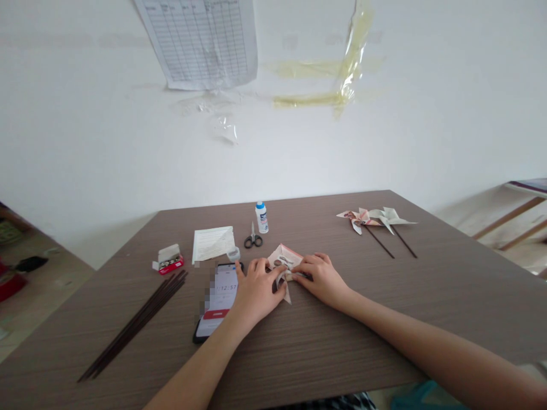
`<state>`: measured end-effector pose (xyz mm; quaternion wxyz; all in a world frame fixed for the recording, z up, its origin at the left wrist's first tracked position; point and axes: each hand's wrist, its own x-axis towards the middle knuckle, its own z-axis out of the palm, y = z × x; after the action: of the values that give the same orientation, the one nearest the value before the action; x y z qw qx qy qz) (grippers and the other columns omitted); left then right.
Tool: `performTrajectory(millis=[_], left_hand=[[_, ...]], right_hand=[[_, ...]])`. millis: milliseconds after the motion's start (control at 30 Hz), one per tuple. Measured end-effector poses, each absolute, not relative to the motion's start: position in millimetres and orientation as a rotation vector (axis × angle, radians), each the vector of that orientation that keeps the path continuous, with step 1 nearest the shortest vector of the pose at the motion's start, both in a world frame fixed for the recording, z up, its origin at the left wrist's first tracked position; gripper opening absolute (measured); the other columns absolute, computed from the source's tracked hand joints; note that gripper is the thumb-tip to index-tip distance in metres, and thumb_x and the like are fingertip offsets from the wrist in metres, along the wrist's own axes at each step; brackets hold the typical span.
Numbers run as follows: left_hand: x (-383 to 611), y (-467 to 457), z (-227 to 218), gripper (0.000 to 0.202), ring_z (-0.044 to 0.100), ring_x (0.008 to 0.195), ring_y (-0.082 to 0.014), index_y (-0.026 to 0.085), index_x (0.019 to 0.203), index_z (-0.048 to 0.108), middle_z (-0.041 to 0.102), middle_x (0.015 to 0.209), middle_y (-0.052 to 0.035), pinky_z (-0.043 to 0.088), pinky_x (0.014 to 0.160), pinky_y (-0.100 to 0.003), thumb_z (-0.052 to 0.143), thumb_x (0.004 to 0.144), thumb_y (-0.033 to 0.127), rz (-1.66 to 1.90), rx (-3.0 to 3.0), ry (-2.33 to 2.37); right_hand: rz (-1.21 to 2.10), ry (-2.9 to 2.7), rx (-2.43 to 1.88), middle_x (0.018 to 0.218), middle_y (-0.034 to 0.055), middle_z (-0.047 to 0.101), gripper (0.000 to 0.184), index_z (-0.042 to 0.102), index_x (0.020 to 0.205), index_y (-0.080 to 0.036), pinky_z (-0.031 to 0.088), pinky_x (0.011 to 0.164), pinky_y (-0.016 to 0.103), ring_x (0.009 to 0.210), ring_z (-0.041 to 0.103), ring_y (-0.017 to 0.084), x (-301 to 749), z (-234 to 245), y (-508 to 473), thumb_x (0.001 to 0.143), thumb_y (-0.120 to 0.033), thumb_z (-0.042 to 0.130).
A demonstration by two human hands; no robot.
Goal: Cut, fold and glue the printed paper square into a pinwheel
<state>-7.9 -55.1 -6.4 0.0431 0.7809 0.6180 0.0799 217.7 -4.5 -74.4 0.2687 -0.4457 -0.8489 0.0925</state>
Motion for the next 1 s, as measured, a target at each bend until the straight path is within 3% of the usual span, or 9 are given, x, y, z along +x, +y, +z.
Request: performTrajectory(millis=[167, 367, 633, 1000], left_hand=[[-7.9, -52.9, -9.1, 0.051, 0.065, 0.154, -0.0455, 0.041, 0.158, 0.081, 0.077, 0.149, -0.0128, 0.029, 0.142, -0.089, 0.078, 0.108, 0.030, 0.275, 2.392, 1.914], [-7.5, -51.8, -9.7, 0.054, 0.063, 0.155, -0.0446, 0.036, 0.162, 0.077, 0.076, 0.151, -0.0147, 0.025, 0.140, -0.093, 0.077, 0.109, 0.030, 0.260, 2.375, 1.916], [-8.2, -50.7, -11.9, 0.048, 0.062, 0.154, -0.0448, 0.043, 0.155, 0.084, 0.075, 0.149, -0.0127, 0.023, 0.139, -0.096, 0.077, 0.110, 0.029, 0.242, 2.385, 1.890], [-8.1, -52.7, -3.6, 0.044, 0.063, 0.151, -0.0439, 0.041, 0.151, 0.086, 0.075, 0.145, -0.0128, 0.026, 0.138, -0.095, 0.078, 0.110, 0.030, 0.236, 2.382, 1.873]], right_hand=[[0.261, -2.293, -1.197, 0.120, 0.0079, 0.091, 0.013, 0.093, 0.120, -0.031, 0.048, 0.126, 0.058, 0.120, 0.084, 0.031, 218.2, -72.8, -5.3, 0.115, -0.030, 0.081], [0.269, -2.281, -1.222, 0.118, 0.0082, 0.091, 0.013, 0.093, 0.119, -0.031, 0.047, 0.128, 0.058, 0.119, 0.084, 0.031, 218.2, -72.7, -4.8, 0.114, -0.030, 0.082], [0.289, -2.282, -1.223, 0.117, 0.0076, 0.090, 0.014, 0.093, 0.120, -0.031, 0.047, 0.127, 0.058, 0.119, 0.084, 0.031, 218.8, -73.7, -3.8, 0.115, -0.033, 0.080], [0.253, -2.277, -1.193, 0.116, 0.0078, 0.090, 0.014, 0.093, 0.119, -0.031, 0.049, 0.126, 0.059, 0.116, 0.084, 0.032, 218.9, -75.8, -3.9, 0.115, -0.032, 0.081]])
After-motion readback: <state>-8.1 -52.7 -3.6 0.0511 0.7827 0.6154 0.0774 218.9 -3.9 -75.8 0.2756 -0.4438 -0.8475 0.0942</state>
